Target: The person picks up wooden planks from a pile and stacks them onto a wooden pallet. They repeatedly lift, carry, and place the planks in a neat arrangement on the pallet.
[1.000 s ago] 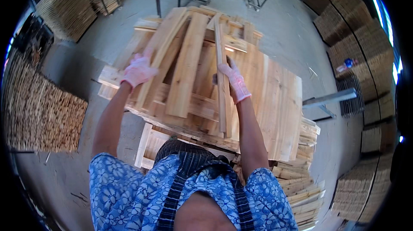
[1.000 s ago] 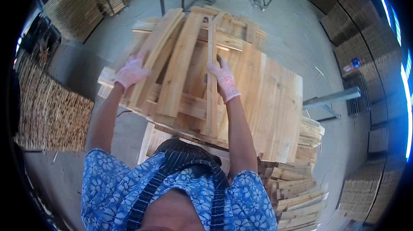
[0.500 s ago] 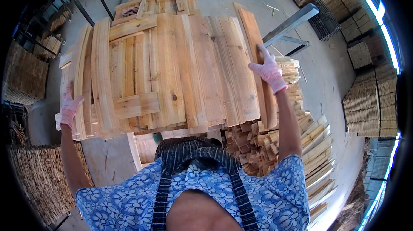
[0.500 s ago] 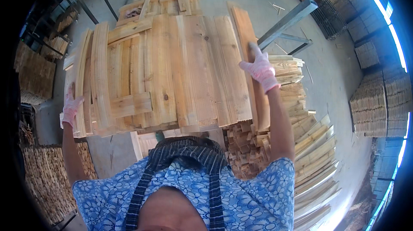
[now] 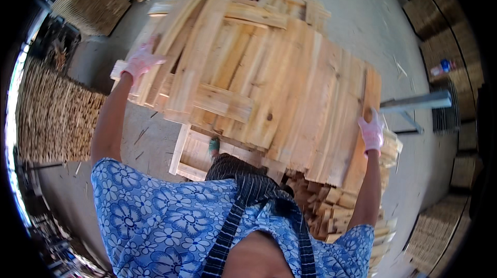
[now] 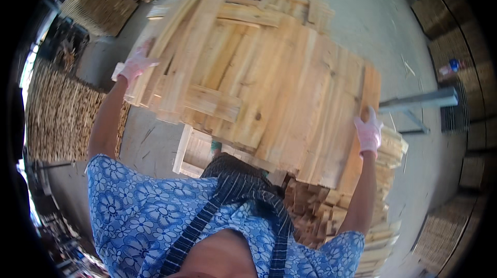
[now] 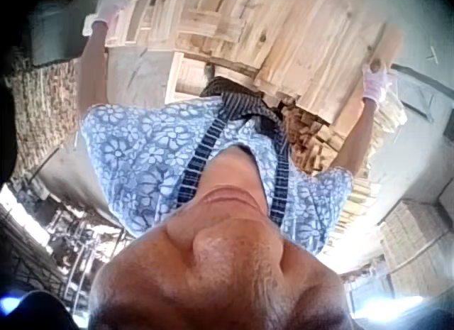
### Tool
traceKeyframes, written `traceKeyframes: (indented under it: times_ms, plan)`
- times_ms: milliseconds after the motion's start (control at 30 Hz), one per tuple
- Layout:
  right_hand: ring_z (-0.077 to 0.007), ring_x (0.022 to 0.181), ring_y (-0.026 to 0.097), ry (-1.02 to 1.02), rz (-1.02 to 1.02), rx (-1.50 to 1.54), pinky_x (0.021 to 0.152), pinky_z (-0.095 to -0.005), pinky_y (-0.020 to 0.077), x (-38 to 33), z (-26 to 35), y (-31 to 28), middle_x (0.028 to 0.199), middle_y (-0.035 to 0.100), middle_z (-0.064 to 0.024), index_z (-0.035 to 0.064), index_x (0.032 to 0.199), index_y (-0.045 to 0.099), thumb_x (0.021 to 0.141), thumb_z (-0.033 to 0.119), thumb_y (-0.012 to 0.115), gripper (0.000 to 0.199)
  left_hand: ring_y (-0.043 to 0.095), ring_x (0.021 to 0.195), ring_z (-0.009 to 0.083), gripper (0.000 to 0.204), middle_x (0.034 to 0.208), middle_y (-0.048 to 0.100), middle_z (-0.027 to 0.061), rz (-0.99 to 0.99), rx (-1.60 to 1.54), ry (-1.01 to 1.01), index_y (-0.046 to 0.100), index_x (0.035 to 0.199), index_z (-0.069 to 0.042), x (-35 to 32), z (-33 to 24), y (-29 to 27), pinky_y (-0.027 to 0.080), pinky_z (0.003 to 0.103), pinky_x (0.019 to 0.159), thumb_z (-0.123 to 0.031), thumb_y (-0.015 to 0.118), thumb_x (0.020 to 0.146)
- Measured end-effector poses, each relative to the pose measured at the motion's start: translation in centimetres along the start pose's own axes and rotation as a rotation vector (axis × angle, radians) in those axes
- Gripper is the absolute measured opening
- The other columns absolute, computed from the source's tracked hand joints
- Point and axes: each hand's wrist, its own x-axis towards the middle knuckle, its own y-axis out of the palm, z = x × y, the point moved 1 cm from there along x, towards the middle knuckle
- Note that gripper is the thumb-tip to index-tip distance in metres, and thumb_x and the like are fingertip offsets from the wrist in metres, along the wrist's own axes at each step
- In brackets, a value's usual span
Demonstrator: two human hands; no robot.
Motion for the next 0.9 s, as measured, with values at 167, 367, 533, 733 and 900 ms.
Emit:
traceKeyframes:
  times_ms: [167,367,533,733,900]
  plan:
    - [-0.0437,0.128,0.056,-0.155,-0.027,0.065,0.108,-0.0461,0.0454,-2.3,14.5,-3.3,0.141,0.054,-0.03,0.0201,0.152,0.048,0.087,0.038,0.073,0.072,0.059,0.124,0.0412,0.108,0.15,0.046,0.0268,0.073,0.013,-0.084,0.023,0.164,-0.024,-3.2,-2.8,-1.9,0.05,0.042,0.103,-0.043,0.082,0.076]
    - [-0.0386,0.136,0.053,-0.516,0.264,0.748,0.109,-0.0426,0.0447,-3.1,34.5,1.0,0.145,0.057,-0.0235,0.0073,0.15,0.048,0.091,0.044,0.068,0.072,0.058,0.127,0.0312,0.101,0.152,0.047,0.0199,0.092,-0.538,0.134,0.029,0.162,-0.011,-3.1,-3.6,0.9,0.047,0.037,0.107,-0.033,0.083,0.078]
    - [-0.0445,0.133,0.054,-0.364,0.352,0.266,0.1,-0.0496,0.0515,-1.9,47.5,6.2,0.143,0.05,-0.0347,0.0152,0.154,0.038,0.084,0.047,0.07,0.083,0.054,0.131,0.0282,0.094,0.148,0.052,0.0192,0.178,-0.837,0.12,0.036,0.159,-0.008,-3.3,-9.3,-1.5,0.042,0.036,0.111,-0.024,0.084,0.079]
    - [-0.0475,0.127,0.057,-0.35,0.4,0.276,0.104,-0.0509,0.0493,-1.2,43.8,5.5,0.145,0.043,-0.0373,0.0197,0.161,0.021,0.078,0.041,0.079,0.103,0.055,0.132,0.0359,0.088,0.145,0.057,0.0217,-0.031,-0.364,0.072,0.042,0.154,-0.009,-6.2,-9.5,-4.4,0.045,0.04,0.109,-0.037,0.079,0.08]
    - [-0.0347,0.14,0.05,-0.483,0.429,0.808,0.111,-0.0411,0.0431,0.7,36.1,4.5,0.15,0.051,-0.0249,0.0073,0.163,0.022,0.077,0.04,0.084,0.112,0.052,0.133,0.0438,0.088,0.146,0.05,0.0236,-0.028,0.304,-0.039,0.036,0.157,-0.017,-5.0,-10.5,-0.2,0.046,0.053,0.107,-0.035,0.076,0.081]
